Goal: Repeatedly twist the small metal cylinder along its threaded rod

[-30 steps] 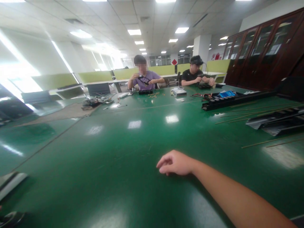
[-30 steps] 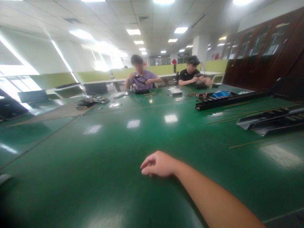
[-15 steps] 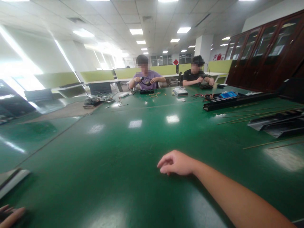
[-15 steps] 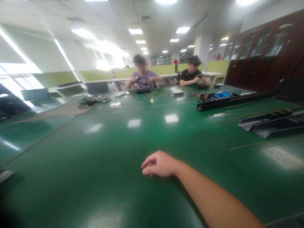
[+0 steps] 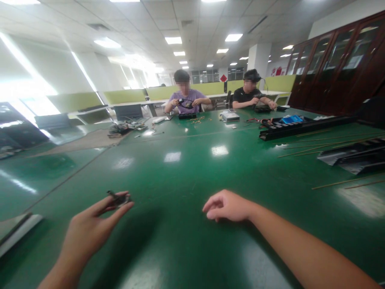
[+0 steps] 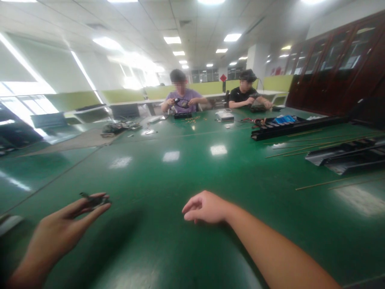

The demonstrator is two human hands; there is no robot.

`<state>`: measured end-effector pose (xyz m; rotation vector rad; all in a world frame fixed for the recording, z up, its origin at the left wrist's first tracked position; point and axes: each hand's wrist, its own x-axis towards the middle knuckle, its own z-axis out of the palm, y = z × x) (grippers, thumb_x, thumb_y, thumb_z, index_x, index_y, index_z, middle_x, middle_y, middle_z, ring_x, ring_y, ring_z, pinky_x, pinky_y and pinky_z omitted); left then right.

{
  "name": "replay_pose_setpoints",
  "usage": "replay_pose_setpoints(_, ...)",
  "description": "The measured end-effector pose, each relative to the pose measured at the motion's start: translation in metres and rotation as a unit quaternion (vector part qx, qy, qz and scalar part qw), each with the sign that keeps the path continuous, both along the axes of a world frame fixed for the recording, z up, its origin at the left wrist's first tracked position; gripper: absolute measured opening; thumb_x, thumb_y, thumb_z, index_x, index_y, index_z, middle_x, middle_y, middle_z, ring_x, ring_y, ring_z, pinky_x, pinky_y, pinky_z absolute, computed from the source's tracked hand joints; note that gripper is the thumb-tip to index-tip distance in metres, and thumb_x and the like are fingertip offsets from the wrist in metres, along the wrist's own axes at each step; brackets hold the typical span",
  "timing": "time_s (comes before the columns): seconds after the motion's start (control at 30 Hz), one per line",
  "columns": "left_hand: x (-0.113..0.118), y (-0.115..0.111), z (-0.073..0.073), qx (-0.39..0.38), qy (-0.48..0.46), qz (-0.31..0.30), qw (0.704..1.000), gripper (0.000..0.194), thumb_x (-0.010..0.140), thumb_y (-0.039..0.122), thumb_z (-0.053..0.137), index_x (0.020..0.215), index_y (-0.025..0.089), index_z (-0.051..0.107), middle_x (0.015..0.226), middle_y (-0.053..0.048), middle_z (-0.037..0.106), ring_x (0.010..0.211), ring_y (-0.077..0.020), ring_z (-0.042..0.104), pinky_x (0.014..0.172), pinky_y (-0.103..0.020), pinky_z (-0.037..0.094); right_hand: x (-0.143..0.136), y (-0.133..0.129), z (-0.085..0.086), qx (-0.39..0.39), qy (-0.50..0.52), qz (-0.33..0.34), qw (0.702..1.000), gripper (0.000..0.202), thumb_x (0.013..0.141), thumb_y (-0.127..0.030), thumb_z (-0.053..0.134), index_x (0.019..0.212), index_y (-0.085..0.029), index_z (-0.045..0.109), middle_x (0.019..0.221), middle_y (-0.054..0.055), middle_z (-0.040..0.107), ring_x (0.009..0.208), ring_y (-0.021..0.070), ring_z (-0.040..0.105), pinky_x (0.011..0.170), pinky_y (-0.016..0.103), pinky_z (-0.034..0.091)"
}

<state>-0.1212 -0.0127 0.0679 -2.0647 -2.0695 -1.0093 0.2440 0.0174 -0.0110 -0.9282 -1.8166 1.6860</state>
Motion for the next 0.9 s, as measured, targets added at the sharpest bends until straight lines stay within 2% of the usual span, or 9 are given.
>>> replay_pose_setpoints(0.13, 0.091, 0.024, -0.001, -0.015, -0.039, -0.249, 0.968, 0.042, 0.085, 0.052, 0.063, 0.111, 0.020, 0.069, 0.105, -0.005, 0.072, 0.087, -0.0199, 0.068, 0.081, -0.031, 0.057, 0.006, 0.006, 0.000, -0.005, 0.036, -0.038, 0.999, 0.029, 0.076, -0.025, 0.072, 0.102, -0.012, 0.071, 0.082, 0.005, 0.071, 0.060, 0.0121, 0.063, 0.062, 0.026, 0.050)
replay_pose_setpoints(0.2, 0.129, 0.025, -0.004, -0.027, -0.029, -0.334, 0.942, 0.031, 0.090, 0.040, 0.060, 0.114, 0.021, 0.068, 0.104, -0.006, 0.070, 0.089, -0.0186, 0.066, 0.080, -0.029, 0.055, 0.010, 0.011, -0.002, 0.001, 0.053, -0.090, 0.995, 0.027, 0.075, -0.022, 0.070, 0.100, -0.012, 0.070, 0.080, 0.004, 0.071, 0.060, 0.0120, 0.063, 0.063, 0.026, 0.050)
replay_pose_setpoints(0.27, 0.151, 0.020, -0.011, -0.056, -0.019, -0.388, 0.920, 0.026, 0.092, 0.032, 0.058, 0.115, 0.023, 0.067, 0.105, -0.006, 0.069, 0.092, -0.0175, 0.065, 0.082, -0.028, 0.054, 0.012, 0.017, -0.007, 0.004, 0.064, -0.132, 0.989, 0.028, 0.072, -0.016, 0.068, 0.100, -0.012, 0.069, 0.079, 0.003, 0.070, 0.063, 0.0125, 0.063, 0.065, 0.027, 0.050)
replay_pose_setpoints(0.37, 0.155, 0.009, -0.031, -0.091, -0.015, -0.415, 0.905, 0.028, 0.090, 0.027, 0.061, 0.118, 0.026, 0.064, 0.111, -0.005, 0.068, 0.098, -0.0176, 0.064, 0.087, -0.029, 0.052, 0.011, 0.022, -0.015, 0.020, 0.045, -0.142, 0.989, 0.035, 0.068, -0.004, 0.062, 0.101, -0.013, 0.068, 0.080, 0.002, 0.070, 0.070, 0.0129, 0.064, 0.070, 0.026, 0.050)
replay_pose_setpoints(0.47, 0.141, 0.006, -0.050, -0.112, -0.027, -0.367, 0.923, 0.040, 0.081, 0.025, 0.071, 0.119, 0.027, 0.061, 0.109, -0.003, 0.069, 0.097, -0.0192, 0.065, 0.089, -0.032, 0.052, 0.007, 0.019, -0.019, 0.061, 0.003, -0.126, 0.990, 0.039, 0.067, 0.002, 0.055, 0.100, -0.013, 0.067, 0.085, 0.004, 0.070, 0.073, 0.0126, 0.063, 0.070, 0.024, 0.049)
replay_pose_setpoints(0.53, 0.134, 0.010, -0.057, -0.124, -0.032, -0.341, 0.931, 0.035, 0.077, 0.024, 0.074, 0.110, 0.025, 0.064, 0.102, -0.002, 0.070, 0.092, -0.0195, 0.066, 0.085, -0.032, 0.053, 0.005, 0.015, -0.018, 0.084, -0.017, -0.109, 0.990, 0.040, 0.068, 0.002, 0.056, 0.102, -0.014, 0.066, 0.088, 0.005, 0.070, 0.073, 0.0122, 0.063, 0.068, 0.023, 0.049)
replay_pose_setpoints(0.63, 0.132, 0.017, -0.059, -0.127, -0.035, -0.341, 0.931, 0.021, 0.078, 0.026, 0.073, 0.099, 0.023, 0.067, 0.096, -0.002, 0.070, 0.087, -0.0189, 0.065, 0.080, -0.030, 0.052, 0.004, 0.006, -0.012, 0.117, -0.039, -0.086, 0.989, 0.045, 0.067, -0.003, 0.065, 0.110, -0.017, 0.062, 0.092, 0.003, 0.069, 0.072, 0.0118, 0.062, 0.066, 0.022, 0.049)
replay_pose_setpoints(0.73, 0.135, 0.019, -0.057, -0.121, -0.043, -0.354, 0.926, 0.021, 0.082, 0.029, 0.070, 0.102, 0.023, 0.067, 0.096, -0.003, 0.069, 0.087, -0.0186, 0.065, 0.080, -0.030, 0.051, 0.003, -0.002, -0.004, 0.157, -0.070, -0.095, 0.981, 0.047, 0.065, -0.012, 0.076, 0.109, -0.019, 0.059, 0.091, 0.001, 0.067, 0.071, 0.0131, 0.062, 0.065, 0.023, 0.049)
replay_pose_setpoints(0.9, 0.137, 0.016, -0.057, -0.099, -0.057, -0.384, 0.916, 0.026, 0.086, 0.027, 0.067, 0.111, 0.025, 0.066, 0.103, -0.004, 0.069, 0.093, -0.0175, 0.064, 0.085, -0.028, 0.052, 0.000, -0.007, 0.001, 0.214, -0.124, -0.104, 0.963, 0.042, 0.070, -0.020, 0.077, 0.108, -0.023, 0.059, 0.082, -0.001, 0.066, 0.068, 0.0142, 0.061, 0.061, 0.023, 0.046)
